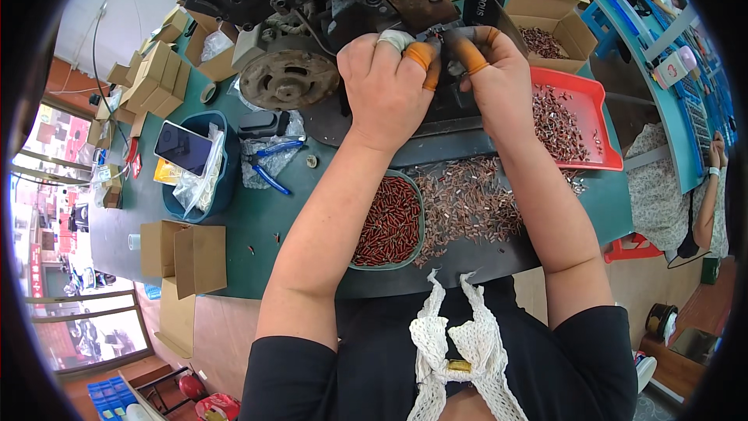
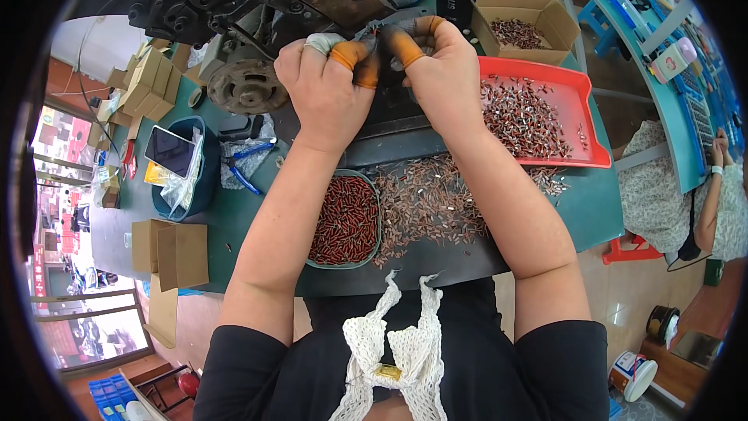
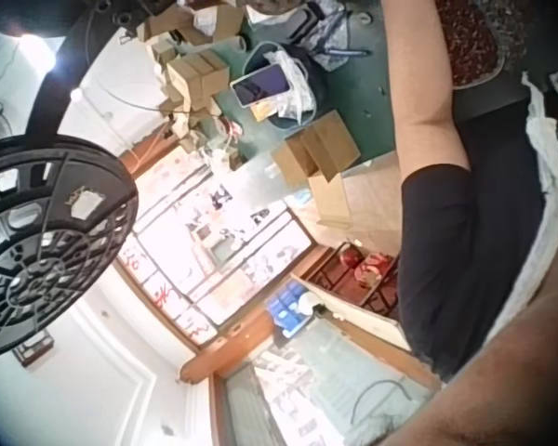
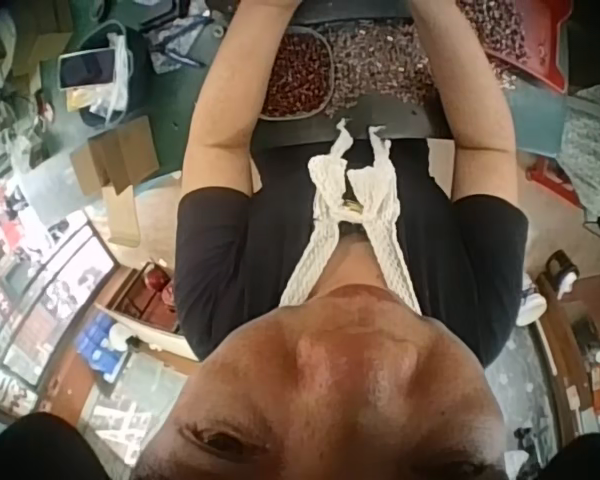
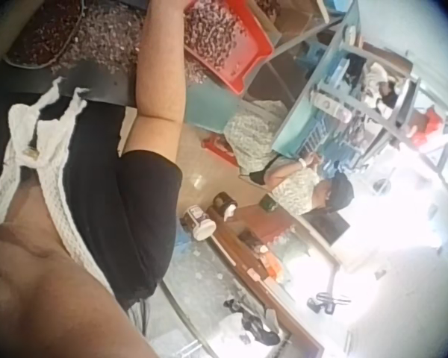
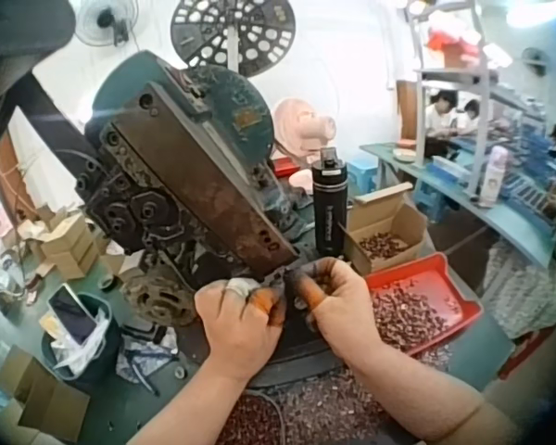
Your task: The person processes small wiring components by picking wires and metal terminals by hand, feeding them into a benchtop crimping machine to crimp them together, and sorting the components on the workbench.
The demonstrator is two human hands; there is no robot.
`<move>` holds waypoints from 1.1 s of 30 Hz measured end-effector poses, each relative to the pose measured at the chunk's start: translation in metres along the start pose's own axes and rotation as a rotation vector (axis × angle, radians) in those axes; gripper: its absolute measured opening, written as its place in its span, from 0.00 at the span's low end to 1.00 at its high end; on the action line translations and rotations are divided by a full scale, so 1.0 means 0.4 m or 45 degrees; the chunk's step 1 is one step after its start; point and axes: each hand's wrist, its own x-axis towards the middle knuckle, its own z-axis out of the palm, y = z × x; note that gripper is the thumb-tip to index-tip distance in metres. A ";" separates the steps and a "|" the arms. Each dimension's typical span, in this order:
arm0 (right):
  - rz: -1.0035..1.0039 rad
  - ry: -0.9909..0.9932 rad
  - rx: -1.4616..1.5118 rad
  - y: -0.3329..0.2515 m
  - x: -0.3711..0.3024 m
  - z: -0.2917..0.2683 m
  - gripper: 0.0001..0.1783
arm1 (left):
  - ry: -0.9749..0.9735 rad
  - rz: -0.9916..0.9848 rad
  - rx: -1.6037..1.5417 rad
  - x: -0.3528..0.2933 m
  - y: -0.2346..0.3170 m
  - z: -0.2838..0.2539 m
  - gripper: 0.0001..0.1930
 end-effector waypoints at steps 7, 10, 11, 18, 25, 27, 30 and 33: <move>0.006 0.001 0.006 -0.005 -0.001 0.002 0.09 | -0.027 -0.011 0.049 -0.002 0.006 0.000 0.12; 0.009 0.007 -0.002 -0.004 -0.001 0.003 0.09 | -0.019 -0.013 0.054 -0.003 0.006 0.003 0.11; 0.014 0.011 -0.009 -0.003 0.000 0.003 0.09 | -0.018 -0.012 0.057 -0.002 0.004 0.003 0.11; -0.007 -0.005 0.023 -0.004 -0.005 0.002 0.10 | 0.011 0.030 0.078 -0.002 0.002 0.004 0.15; -0.127 0.036 -0.177 -0.014 -0.014 -0.001 0.12 | 0.012 -0.016 0.067 -0.001 0.007 0.004 0.11; -0.181 0.061 -0.195 -0.017 -0.018 -0.002 0.12 | 0.006 -0.017 0.055 -0.001 0.007 0.001 0.11; -0.167 0.039 -0.243 -0.026 -0.018 0.001 0.12 | 0.007 -0.019 0.043 -0.005 0.005 0.002 0.12; -0.129 0.026 -0.160 -0.014 -0.012 0.016 0.10 | -0.004 -0.022 0.026 -0.006 0.003 -0.005 0.12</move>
